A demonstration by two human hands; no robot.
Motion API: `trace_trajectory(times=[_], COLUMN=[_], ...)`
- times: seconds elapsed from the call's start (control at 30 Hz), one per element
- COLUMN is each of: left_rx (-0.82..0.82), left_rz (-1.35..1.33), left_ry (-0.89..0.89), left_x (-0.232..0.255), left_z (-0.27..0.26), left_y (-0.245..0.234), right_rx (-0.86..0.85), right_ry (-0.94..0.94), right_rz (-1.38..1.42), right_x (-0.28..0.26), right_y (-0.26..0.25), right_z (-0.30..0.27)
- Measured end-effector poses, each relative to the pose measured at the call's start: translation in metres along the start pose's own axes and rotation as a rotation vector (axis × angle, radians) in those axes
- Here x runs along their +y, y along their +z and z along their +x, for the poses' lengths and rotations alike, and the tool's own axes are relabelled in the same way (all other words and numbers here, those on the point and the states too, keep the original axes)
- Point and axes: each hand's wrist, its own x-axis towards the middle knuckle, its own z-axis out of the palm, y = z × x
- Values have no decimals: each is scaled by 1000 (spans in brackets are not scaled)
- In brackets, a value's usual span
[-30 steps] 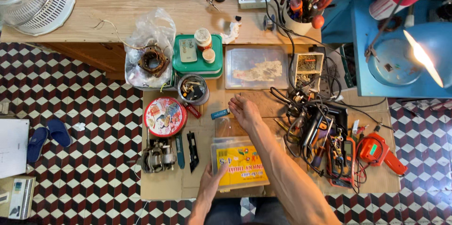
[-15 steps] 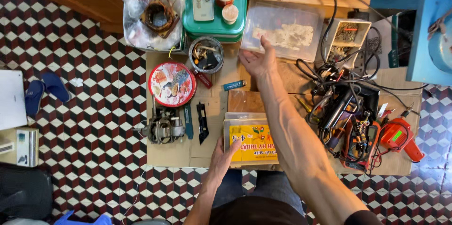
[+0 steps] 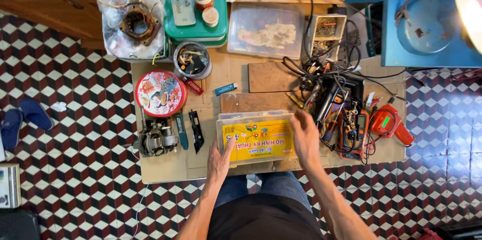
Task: The person organizes tools and components on a cluttered workbench, then uses a multimeter to test a small electronic component. They move a plastic box, pick up probes, and connect them to the component while observing the multimeter display.
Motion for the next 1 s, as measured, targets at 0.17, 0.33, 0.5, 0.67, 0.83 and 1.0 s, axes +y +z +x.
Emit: trace_trajectory(times=[0.17, 0.33, 0.5, 0.67, 0.83, 1.0], left_rx=[-27, 7, 209, 324, 348, 317], left_rz=[-133, -286, -267, -359, -526, -603], left_ry=[-134, -225, -197, 41, 25, 66], left_x=[2, 22, 62, 114, 154, 168], left_z=[-11, -22, -27, -3, 63, 126], left_y=[2, 10, 8, 7, 26, 67], right_rx=[90, -22, -152, -130, -196, -196], right_ry=[-6, 185, 236, 204, 232, 293], right_rz=[-212, -86, 131, -5, -88, 144], right_x=[36, 49, 37, 31, 44, 69], right_y=[-2, -18, -21, -21, -24, -19], right_z=[-61, -48, -32, -19, -25, -41])
